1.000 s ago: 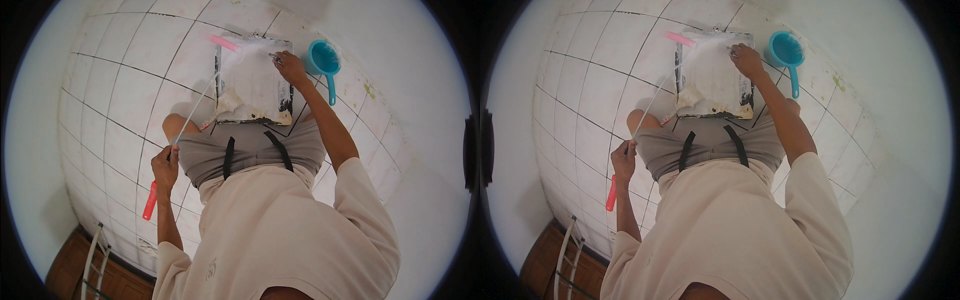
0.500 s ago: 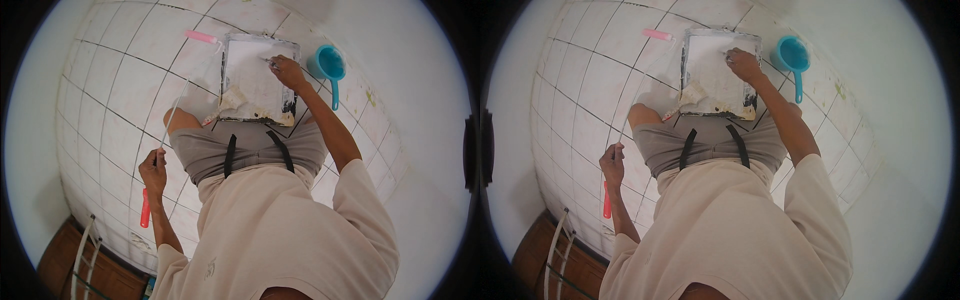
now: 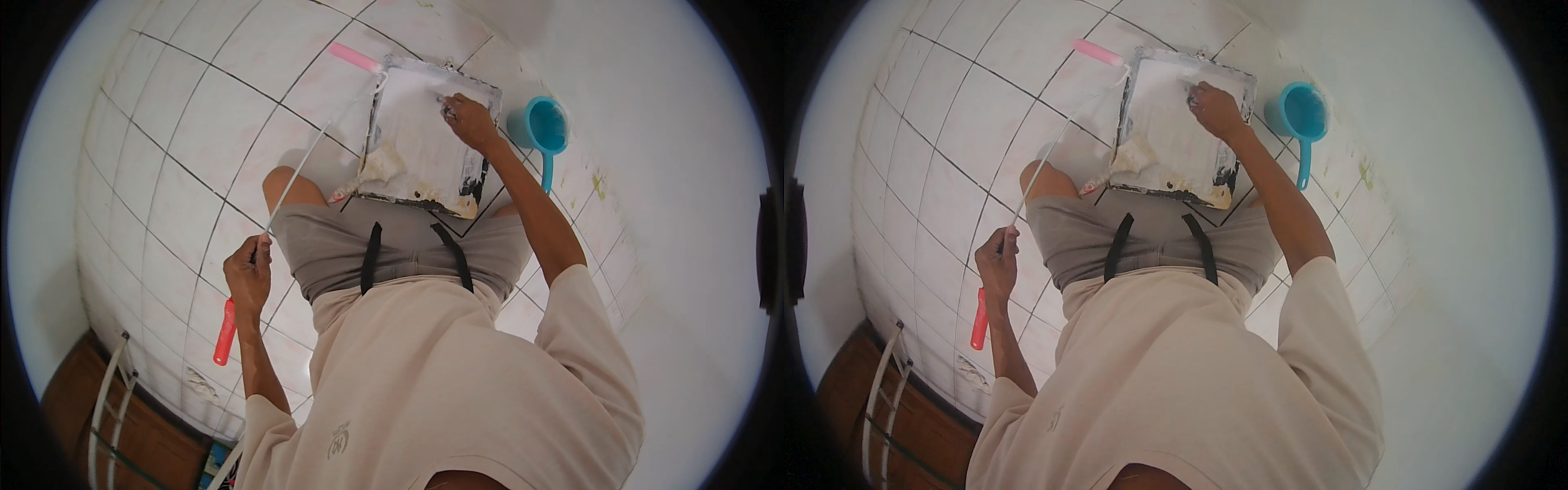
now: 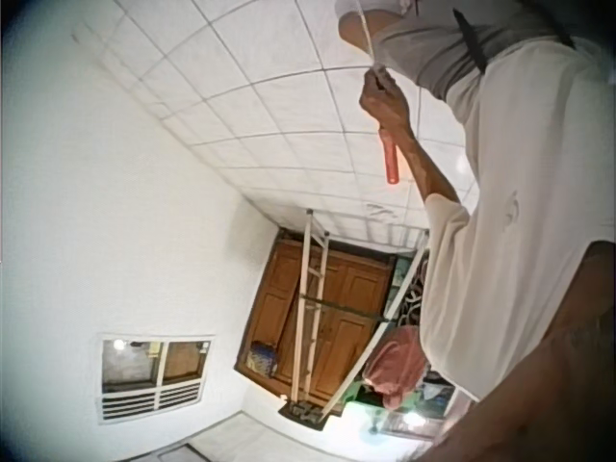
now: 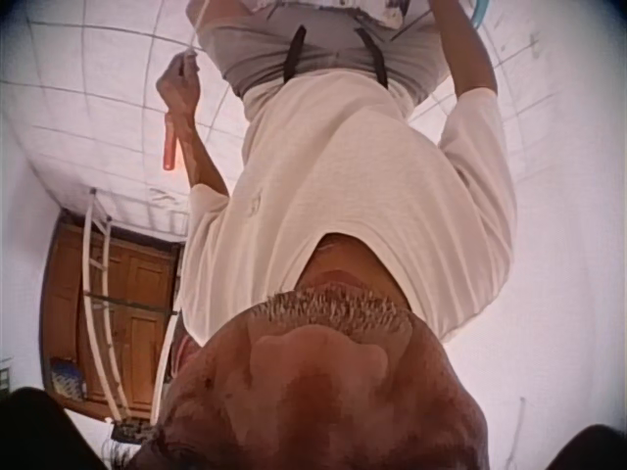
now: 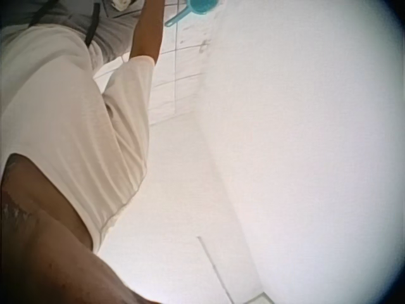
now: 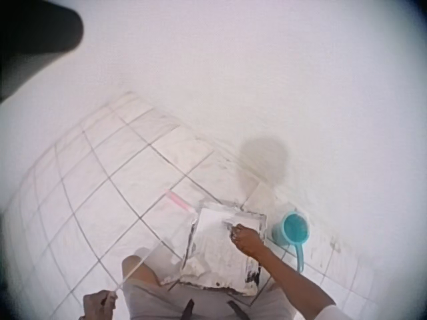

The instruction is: The person mixes white paint in a tray using a scraper and a brush, then wipes the floor with a cloth.

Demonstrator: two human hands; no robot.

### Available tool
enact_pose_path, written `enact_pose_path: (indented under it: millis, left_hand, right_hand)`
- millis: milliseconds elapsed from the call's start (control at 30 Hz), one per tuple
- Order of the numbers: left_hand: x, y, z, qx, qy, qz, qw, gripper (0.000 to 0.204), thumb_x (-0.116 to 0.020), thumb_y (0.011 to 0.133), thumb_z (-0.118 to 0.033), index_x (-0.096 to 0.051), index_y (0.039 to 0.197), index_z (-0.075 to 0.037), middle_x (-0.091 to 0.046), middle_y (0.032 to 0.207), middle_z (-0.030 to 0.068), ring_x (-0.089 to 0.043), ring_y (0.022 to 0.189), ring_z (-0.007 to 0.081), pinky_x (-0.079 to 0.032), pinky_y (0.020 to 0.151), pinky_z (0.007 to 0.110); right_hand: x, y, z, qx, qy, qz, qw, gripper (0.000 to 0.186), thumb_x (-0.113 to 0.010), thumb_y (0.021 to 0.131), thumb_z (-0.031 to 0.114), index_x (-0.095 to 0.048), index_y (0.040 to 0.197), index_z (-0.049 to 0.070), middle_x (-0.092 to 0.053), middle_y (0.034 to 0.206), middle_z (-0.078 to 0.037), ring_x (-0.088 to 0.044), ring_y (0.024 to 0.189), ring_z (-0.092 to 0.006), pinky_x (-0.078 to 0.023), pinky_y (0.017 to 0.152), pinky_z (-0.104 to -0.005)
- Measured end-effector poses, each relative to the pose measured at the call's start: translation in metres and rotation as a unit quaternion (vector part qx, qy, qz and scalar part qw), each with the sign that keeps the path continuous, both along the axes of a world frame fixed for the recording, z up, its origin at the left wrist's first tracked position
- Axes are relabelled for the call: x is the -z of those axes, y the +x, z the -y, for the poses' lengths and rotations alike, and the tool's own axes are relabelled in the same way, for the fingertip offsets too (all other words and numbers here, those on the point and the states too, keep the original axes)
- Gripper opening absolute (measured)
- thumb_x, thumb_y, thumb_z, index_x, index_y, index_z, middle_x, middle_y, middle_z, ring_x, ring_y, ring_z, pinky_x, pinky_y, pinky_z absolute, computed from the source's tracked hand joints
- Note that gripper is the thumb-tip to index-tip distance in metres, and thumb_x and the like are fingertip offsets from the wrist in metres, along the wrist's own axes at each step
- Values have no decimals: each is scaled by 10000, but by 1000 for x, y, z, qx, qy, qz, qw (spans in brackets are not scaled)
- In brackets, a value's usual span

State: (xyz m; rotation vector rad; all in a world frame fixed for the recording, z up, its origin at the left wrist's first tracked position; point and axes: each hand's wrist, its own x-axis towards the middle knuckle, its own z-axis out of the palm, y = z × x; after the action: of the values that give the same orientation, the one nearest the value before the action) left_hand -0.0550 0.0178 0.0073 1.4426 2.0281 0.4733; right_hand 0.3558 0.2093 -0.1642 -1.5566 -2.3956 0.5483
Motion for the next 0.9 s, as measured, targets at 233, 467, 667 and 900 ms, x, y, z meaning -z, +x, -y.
enact_pose_path:
  millis: [233,467,667,900]
  left_hand:
    - [8,-3,0,-22,16,36,999,257,-570,938,-210,-654,862,21,-499,535,51,-429,491,98,-376,492,259]
    - [9,-12,-1,-33,6,21,999,357,-541,956,-306,-650,869,22,-475,532,29,-427,508,82,-351,484,258]
    - [6,-11,-1,-48,12,37,998,267,-564,943,-218,-653,860,19,-484,535,44,-411,490,99,-362,484,260]
    - [12,-12,0,-48,0,55,997,345,-550,952,-294,-654,891,29,-496,548,29,-454,524,91,-366,501,258]
  right_hand:
    - [-6,-11,-19,53,-17,-3,998,329,-581,838,236,-601,1103,43,-616,1062,-154,-603,950,-332,-484,821,-433]
    - [-8,-28,-27,6,24,-31,999,281,-596,851,226,-632,1033,16,-631,967,-157,-608,850,-361,-490,749,-417]
    - [-20,-42,-39,-21,15,-16,1000,279,-575,825,235,-626,1034,57,-615,1010,-153,-604,897,-343,-484,791,-426]
    - [-21,-60,-45,-75,-38,20,996,318,-566,829,238,-620,1086,60,-617,1038,-157,-601,940,-334,-484,804,-423]
